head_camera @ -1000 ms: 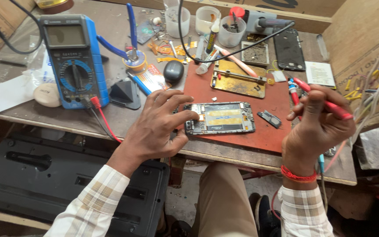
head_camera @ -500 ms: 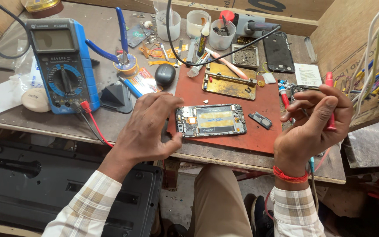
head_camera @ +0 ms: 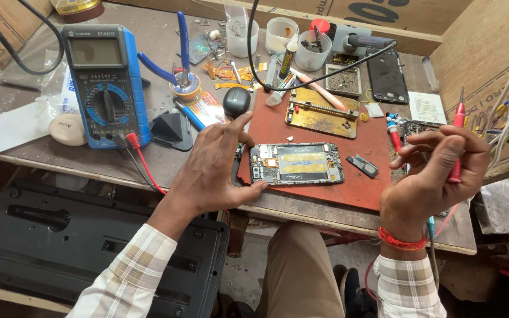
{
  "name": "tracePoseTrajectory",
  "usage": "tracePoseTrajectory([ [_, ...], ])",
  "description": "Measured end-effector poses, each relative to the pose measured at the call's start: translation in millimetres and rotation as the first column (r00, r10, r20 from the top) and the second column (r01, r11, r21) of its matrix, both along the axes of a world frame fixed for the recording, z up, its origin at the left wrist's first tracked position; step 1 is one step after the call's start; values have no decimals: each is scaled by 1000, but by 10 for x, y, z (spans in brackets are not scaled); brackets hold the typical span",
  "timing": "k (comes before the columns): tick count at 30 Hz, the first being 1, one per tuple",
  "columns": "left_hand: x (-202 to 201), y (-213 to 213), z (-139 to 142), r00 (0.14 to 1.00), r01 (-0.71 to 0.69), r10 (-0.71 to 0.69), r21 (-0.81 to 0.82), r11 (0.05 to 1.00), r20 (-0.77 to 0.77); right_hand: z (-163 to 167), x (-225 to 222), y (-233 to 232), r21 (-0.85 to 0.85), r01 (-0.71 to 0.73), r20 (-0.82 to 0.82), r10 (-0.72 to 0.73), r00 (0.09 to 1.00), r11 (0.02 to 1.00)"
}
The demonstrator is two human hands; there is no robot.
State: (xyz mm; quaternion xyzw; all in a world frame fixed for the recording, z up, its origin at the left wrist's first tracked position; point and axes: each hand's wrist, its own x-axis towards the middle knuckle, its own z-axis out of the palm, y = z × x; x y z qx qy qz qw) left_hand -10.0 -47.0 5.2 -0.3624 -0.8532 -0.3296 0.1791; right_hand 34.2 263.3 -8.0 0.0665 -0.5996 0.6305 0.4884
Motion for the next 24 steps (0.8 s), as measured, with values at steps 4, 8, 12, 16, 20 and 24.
tracePoseTrajectory([
  [4,-1,-21,-17,1000,-3,3,-7,1000,-27,-11,22,14,-30,-26,-18,26,1000,999],
  [8,11,-32,-17,1000,4,-4,-11,1000,-19,-31,14,24,-4,23,-4,-23,1000,1000],
  [12,10,-32,-9,999,16,-16,-3,1000,-47,-51,0,40,2,22,-7,-22,1000,1000],
  [16,8,-32,-14,1000,7,-7,-13,1000,-30,-67,-20,37,-31,-23,-4,22,1000,999],
  [20,14,-31,-22,1000,4,-4,-14,1000,-22,-63,-36,21,14,9,-1,-9,1000,1000],
  [24,13,-31,-23,999,9,-10,-13,1000,-31,-47,-33,15,9,6,4,-6,1000,1000],
])
